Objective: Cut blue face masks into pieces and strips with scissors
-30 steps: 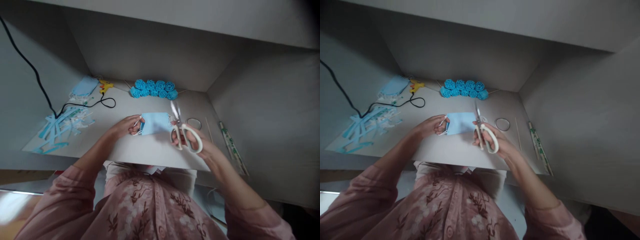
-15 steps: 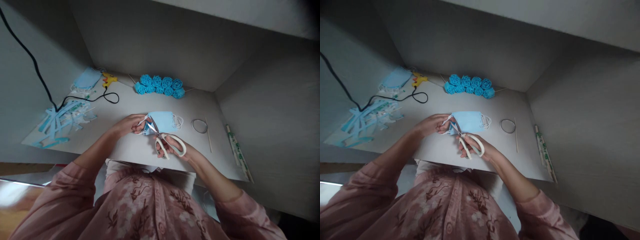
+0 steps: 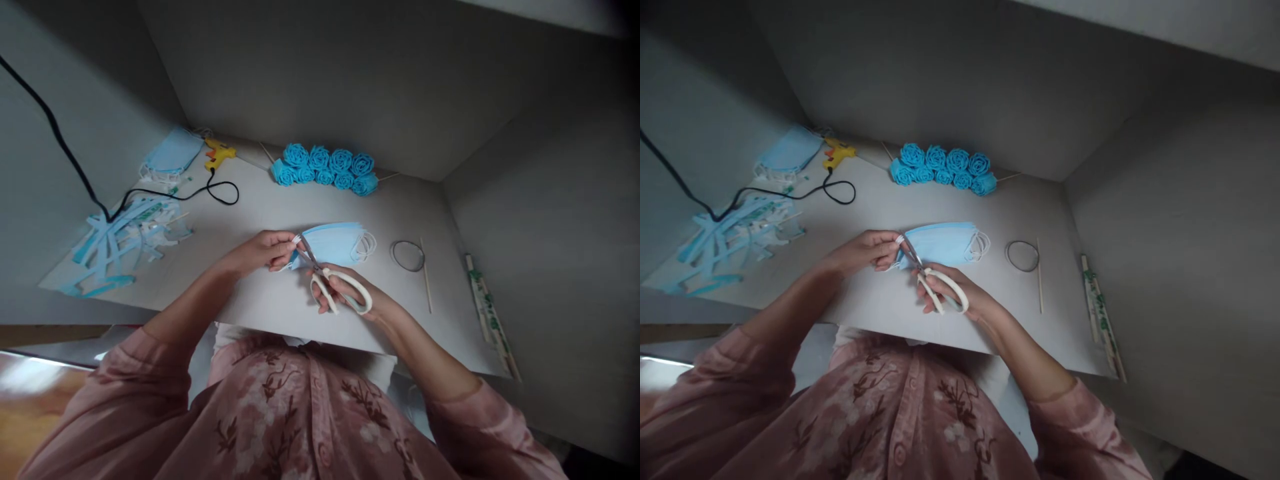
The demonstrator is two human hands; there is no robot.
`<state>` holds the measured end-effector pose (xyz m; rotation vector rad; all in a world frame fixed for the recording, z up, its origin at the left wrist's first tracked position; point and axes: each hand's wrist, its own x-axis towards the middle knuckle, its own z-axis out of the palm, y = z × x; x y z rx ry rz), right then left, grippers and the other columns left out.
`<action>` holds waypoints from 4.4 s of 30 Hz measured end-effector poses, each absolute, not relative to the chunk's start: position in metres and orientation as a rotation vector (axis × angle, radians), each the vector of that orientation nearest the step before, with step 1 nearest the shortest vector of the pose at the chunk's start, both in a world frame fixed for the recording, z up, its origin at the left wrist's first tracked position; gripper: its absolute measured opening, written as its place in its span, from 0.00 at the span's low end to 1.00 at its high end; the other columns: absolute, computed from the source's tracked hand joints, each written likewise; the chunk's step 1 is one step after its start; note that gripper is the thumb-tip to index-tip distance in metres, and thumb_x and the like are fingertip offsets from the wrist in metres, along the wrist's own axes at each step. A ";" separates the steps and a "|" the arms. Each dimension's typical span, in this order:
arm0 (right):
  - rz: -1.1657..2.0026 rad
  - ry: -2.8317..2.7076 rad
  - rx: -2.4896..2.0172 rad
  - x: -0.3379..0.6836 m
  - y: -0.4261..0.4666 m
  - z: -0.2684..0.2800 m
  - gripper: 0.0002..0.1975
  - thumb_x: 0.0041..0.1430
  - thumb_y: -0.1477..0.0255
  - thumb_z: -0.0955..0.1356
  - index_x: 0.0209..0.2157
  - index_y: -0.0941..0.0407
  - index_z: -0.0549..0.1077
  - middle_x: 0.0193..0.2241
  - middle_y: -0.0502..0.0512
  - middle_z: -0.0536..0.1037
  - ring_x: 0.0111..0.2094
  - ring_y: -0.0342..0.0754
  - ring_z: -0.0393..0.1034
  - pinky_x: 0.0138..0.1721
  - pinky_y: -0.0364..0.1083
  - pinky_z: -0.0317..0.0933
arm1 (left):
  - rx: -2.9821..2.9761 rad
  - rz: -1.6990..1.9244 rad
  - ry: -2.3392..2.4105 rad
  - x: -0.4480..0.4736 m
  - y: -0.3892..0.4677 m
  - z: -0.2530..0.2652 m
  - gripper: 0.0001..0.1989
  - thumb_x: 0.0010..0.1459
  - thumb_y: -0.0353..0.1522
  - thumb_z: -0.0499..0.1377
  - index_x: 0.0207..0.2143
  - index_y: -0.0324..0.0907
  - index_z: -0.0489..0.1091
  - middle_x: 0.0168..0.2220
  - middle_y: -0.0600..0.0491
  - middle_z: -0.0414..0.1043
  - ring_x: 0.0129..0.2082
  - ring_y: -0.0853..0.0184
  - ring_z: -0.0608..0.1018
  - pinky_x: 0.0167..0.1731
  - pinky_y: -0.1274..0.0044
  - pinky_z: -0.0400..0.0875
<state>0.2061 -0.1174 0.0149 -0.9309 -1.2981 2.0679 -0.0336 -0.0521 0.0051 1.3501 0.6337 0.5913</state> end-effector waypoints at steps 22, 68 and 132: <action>2.064 -1.419 -0.748 0.207 -0.093 0.019 0.27 0.53 0.56 0.72 0.50 0.57 0.70 0.33 0.54 0.74 0.27 0.41 0.68 0.28 0.43 0.66 | 1.543 0.659 0.803 -0.039 -0.053 0.017 0.20 0.61 0.44 0.54 0.34 0.37 0.75 0.14 0.59 0.58 0.17 0.75 0.61 0.20 0.81 0.55; 2.142 -0.991 -0.649 0.180 -0.089 -0.001 0.27 0.51 0.50 0.71 0.43 0.57 0.69 0.20 0.44 0.66 0.16 0.35 0.51 0.14 0.37 0.46 | 1.536 0.795 0.767 -0.022 -0.050 0.002 0.19 0.62 0.45 0.53 0.43 0.37 0.66 0.17 0.63 0.51 0.16 0.77 0.54 0.18 0.82 0.49; 0.081 -2.225 -1.608 0.219 -0.040 -0.019 0.19 0.60 0.66 0.64 0.53 0.50 0.70 0.44 0.56 0.79 0.42 0.53 0.72 0.38 0.45 0.59 | 1.841 0.743 1.369 -0.054 -0.036 0.013 0.19 0.60 0.40 0.53 0.48 0.39 0.71 0.19 0.58 0.61 0.17 0.73 0.61 0.20 0.81 0.54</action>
